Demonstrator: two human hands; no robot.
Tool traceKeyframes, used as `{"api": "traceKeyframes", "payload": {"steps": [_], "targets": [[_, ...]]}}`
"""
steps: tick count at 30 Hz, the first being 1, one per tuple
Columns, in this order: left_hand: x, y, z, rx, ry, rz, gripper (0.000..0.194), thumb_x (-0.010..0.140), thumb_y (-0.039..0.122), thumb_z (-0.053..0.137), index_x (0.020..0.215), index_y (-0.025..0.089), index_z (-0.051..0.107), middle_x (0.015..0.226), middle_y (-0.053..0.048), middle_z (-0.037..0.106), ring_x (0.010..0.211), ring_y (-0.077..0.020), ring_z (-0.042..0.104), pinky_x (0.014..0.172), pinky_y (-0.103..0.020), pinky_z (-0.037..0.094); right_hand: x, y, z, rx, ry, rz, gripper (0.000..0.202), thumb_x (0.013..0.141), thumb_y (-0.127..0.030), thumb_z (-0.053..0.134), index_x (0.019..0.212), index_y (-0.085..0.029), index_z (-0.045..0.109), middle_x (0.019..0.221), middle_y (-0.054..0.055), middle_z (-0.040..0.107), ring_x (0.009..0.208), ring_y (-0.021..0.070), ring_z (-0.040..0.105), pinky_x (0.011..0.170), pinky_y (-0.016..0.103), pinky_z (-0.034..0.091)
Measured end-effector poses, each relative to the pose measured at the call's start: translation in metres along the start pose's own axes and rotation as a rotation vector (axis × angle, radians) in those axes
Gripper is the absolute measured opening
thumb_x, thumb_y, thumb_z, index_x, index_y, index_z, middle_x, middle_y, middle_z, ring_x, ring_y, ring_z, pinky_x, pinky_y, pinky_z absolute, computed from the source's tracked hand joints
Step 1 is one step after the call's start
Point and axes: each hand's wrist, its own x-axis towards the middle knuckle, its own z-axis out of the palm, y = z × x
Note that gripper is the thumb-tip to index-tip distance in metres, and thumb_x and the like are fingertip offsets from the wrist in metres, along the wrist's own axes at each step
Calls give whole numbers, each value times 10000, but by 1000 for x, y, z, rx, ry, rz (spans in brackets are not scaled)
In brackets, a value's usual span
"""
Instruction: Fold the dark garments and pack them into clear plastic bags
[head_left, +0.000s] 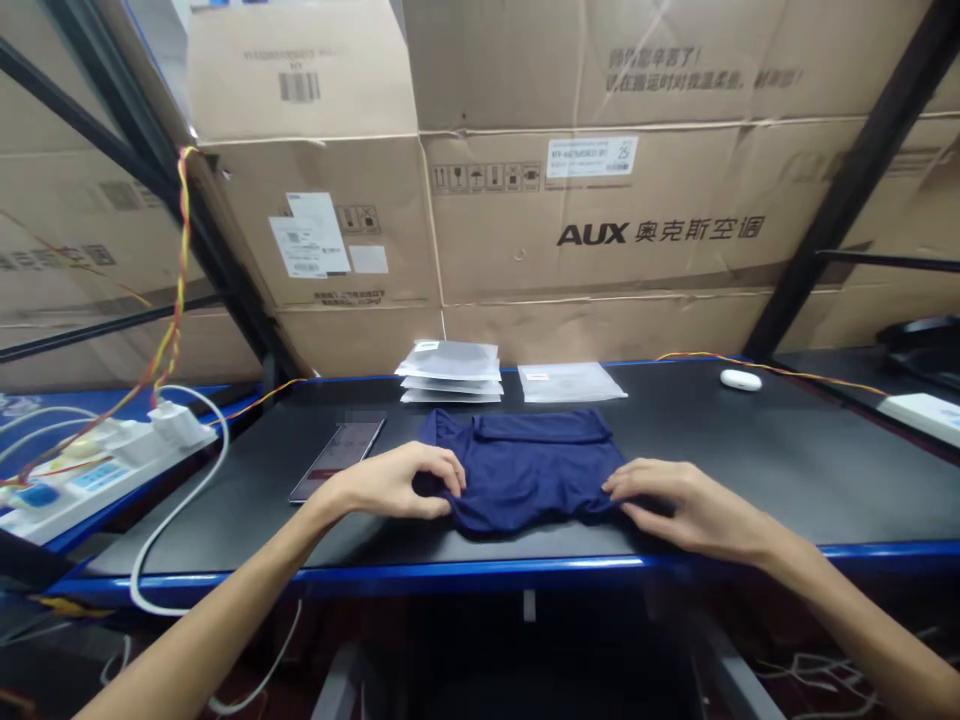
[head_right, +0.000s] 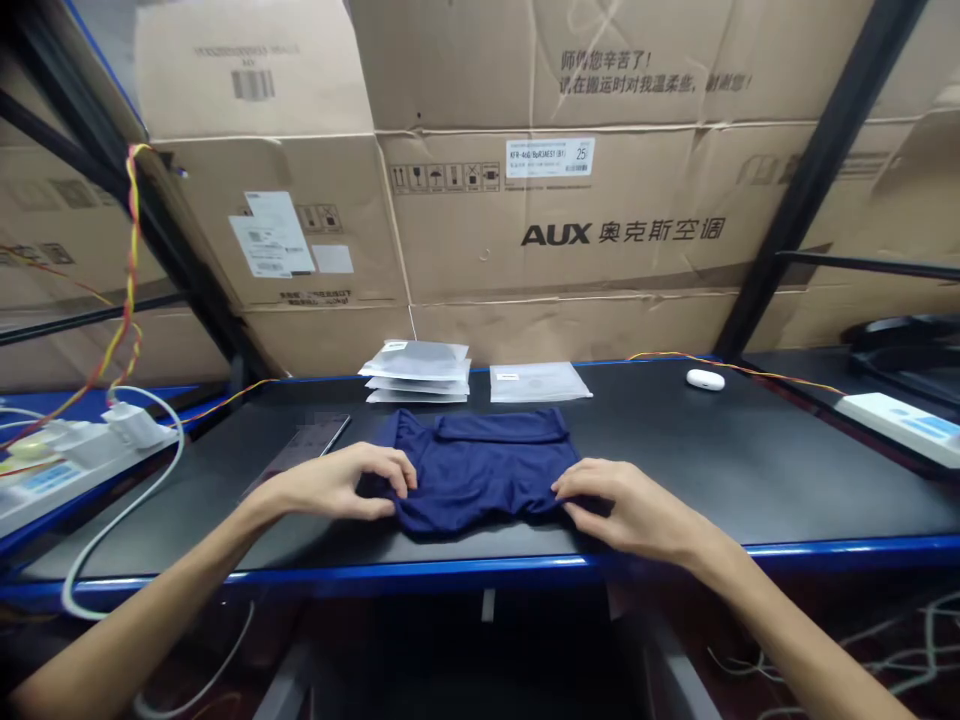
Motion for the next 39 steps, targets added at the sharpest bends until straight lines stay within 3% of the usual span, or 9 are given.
{"api": "traceKeyframes", "payload": {"steps": [6,10,16,19,23,25,29,34,39], "targets": [[9,-7,-1,32,309,-236,338,930,432,483,880,182,705,797,3,694,733,-164,605,673,-245,442,28,8,-17,91,140,262,274,874,-420,564,952,-232,746,803,30,747,724,219,680,645,318,524],[18,-19,0,230,477,-342,405,950,466,427,794,202,691,744,1,681,683,-170,592,633,-251,406,53,25,-25,71,94,329,287,832,-471,588,893,-217,705,500,-60,549,464,145,513,480,269,382],[26,-34,7,624,438,-583,318,911,493,521,837,232,687,882,-60,728,812,-245,667,665,-286,435,71,44,-22,-121,23,392,225,743,-463,701,785,-250,642,550,-53,650,520,168,604,539,275,430],[23,-32,7,674,464,-630,350,916,526,509,951,213,662,981,-93,723,883,-276,682,703,-310,469,70,40,-26,-293,170,455,250,748,-519,713,768,-272,679,669,-22,723,639,210,671,551,288,426],[16,-25,6,728,426,-792,626,866,727,445,986,153,664,961,-187,724,879,-355,697,743,-379,501,74,20,-25,-360,352,390,290,871,-502,600,748,-261,704,763,13,750,722,227,694,622,316,469],[14,-21,5,741,379,-843,731,827,818,386,876,147,673,912,-216,720,876,-378,699,749,-397,508,80,7,-16,-337,307,229,252,906,-434,571,816,-258,727,865,27,766,823,238,702,738,341,514],[16,-20,5,671,322,-835,617,830,769,426,740,191,622,834,-166,719,842,-352,701,724,-376,499,98,-17,16,-223,-18,-58,390,939,-440,571,1270,-257,668,1328,75,662,1232,265,598,1054,395,462],[21,-30,4,518,422,-700,260,822,489,569,803,231,560,831,-59,714,813,-288,682,698,-331,463,109,-32,49,-196,-234,-123,547,973,-492,519,1467,-259,500,1551,81,433,1455,282,353,1200,448,295],[19,-33,-2,348,543,-576,213,732,213,604,942,233,580,912,-21,729,843,-236,688,709,-282,471,97,-22,37,-137,-233,-90,495,1002,-474,467,1449,-267,522,1531,65,463,1436,252,391,1198,432,310]]}}
